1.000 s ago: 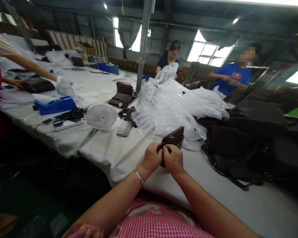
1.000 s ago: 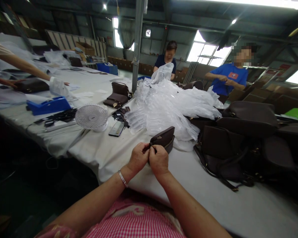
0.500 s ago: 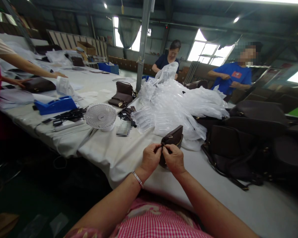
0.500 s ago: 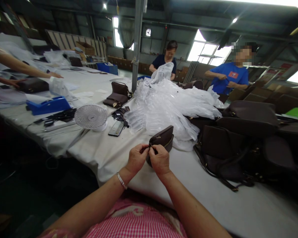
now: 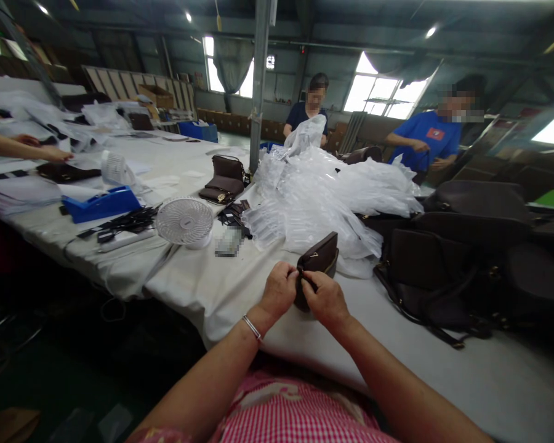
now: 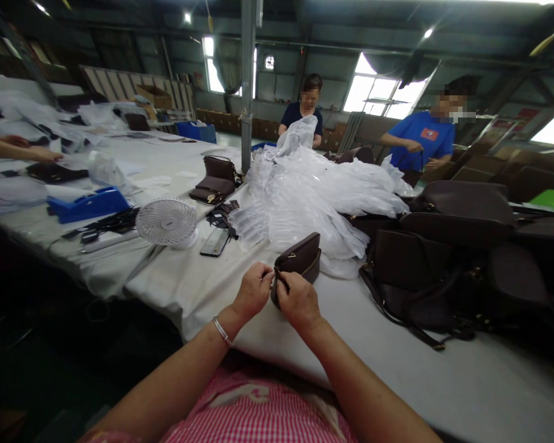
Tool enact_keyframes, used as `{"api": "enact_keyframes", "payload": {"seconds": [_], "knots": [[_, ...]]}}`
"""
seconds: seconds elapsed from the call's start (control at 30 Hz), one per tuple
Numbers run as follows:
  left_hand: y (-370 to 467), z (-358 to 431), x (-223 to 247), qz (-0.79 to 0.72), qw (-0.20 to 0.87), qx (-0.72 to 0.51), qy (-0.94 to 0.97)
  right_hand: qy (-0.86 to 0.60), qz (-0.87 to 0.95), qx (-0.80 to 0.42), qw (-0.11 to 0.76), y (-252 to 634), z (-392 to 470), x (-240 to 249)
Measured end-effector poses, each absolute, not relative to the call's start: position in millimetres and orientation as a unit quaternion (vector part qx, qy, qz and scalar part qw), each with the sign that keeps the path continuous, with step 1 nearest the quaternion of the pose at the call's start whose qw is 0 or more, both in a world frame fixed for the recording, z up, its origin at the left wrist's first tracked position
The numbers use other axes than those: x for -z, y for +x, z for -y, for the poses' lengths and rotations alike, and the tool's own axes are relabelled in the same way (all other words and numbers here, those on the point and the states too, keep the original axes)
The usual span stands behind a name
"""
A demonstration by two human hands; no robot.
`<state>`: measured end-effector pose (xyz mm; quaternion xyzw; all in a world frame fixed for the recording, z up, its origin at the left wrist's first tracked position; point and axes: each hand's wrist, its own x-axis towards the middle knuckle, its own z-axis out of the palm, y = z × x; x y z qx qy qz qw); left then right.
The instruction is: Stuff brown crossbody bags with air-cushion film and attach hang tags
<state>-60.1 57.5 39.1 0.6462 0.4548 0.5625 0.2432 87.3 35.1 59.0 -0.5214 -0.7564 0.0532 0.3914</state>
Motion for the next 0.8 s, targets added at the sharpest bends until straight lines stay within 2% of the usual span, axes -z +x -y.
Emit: {"api": "enact_keyframes", "payload": {"seconds": [0.1,0.17,0.27,0.37,0.53,0.7,0.8], "knots": [[-69.6,-54.3,-40.3,-0.471,0.354,-0.575,0.567,-0.548,0.725,-0.138,0.394,103.1,-28.3,-64.4],[-76.0,-49.0,-42.5,-0.458,0.447,-0.590,0.493,-0.552,0.674,-0.249,0.423,110.8,-23.1,-65.5],[-80.0,-36.6,-48.3,-0.360,0.602,-0.613,0.365,-0.505,0.588,-0.429,0.463,112.1,-14.5,-65.5],[-77.6,-23.7,-53.1,-0.268,0.707,-0.604,0.252,-0.466,0.537,-0.526,0.466,104.6,-6.2,-64.9],[-72.6,-11.7,-47.4,-0.266,0.726,-0.591,0.229,-0.521,0.543,-0.478,0.453,95.9,1.7,-54.6],[-69.7,-4.3,-36.8,-0.382,0.690,-0.530,0.313,-0.515,0.590,-0.465,0.413,96.8,5.1,-39.8],[-68.1,-0.2,-35.5,-0.443,0.661,-0.485,0.363,-0.505,0.655,-0.381,0.413,98.9,8.1,-34.5]]}}
